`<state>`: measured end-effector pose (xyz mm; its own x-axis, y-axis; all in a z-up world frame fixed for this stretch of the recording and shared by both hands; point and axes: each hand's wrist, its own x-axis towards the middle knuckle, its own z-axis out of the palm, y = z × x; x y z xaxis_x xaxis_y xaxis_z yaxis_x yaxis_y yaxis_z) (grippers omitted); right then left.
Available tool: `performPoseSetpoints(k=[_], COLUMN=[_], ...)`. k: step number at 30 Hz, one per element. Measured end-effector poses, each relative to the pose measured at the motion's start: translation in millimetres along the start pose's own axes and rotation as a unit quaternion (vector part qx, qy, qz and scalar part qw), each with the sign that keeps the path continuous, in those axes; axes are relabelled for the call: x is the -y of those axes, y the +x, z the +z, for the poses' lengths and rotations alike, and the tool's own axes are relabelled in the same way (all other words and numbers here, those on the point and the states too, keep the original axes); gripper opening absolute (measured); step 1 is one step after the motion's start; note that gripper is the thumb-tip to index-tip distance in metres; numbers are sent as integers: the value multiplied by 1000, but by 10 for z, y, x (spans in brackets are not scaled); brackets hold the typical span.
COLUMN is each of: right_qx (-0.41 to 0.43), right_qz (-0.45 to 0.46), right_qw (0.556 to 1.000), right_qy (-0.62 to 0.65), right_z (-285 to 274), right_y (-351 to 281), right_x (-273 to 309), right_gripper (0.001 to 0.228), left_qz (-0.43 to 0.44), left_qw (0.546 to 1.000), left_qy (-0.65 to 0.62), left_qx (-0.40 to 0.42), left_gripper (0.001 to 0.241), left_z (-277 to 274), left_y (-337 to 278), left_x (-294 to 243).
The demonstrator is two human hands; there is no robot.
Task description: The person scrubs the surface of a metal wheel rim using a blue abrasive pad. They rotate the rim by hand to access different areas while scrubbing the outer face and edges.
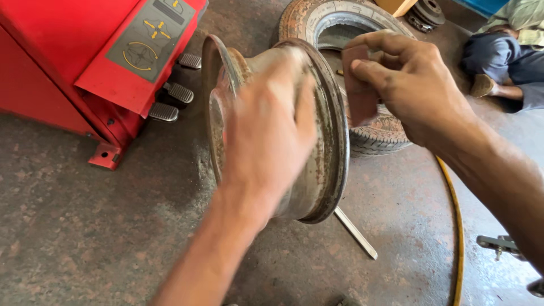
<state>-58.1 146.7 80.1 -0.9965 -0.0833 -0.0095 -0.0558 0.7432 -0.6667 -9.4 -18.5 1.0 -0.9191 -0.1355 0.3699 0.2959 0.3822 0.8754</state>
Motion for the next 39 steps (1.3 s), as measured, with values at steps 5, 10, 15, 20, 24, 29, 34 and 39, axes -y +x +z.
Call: performPoseSetpoints(k=[5, 10, 15, 20, 24, 29, 34, 39], right_qx=[-24, -183, -255, -238, -231, -208, -232, -190], right_qz=[-171, -225, -152, -115, -255, -175, -257, -226], right_qw=[966, 904, 905, 913, 868, 912, 856, 885], right_qy=[-192, -314, -305, -310, -358, -308, -385, -359], right_z=[326, 603, 787, 803, 710, 700, 702, 626], right_y=[-108, -213, -463, -578, 358, -215, 360, 288], right_x=[-130, -182, -190, -285, -122, -263, -241, -195], right_gripper=[20, 20, 24, 21, 15, 17, 19, 20], left_qz=[26, -72, -186, -121, -165, -152, -160, -170], left_qw=[967, 971, 974, 983, 979, 981, 980, 978], left_qy=[230, 206, 126, 126, 120, 111, 115, 108], left_qx=[-105, -102, -3, -64, -29, -54, -41, -58], left_gripper=[55, 95, 86, 84, 79, 82, 87, 79], left_z=[-56, -34, -219, -194, -195, -199, -231, -213], left_y=[398, 426, 384, 368, 440, 452, 376, 435], left_x=[359, 450, 230, 273, 304, 277, 251, 216])
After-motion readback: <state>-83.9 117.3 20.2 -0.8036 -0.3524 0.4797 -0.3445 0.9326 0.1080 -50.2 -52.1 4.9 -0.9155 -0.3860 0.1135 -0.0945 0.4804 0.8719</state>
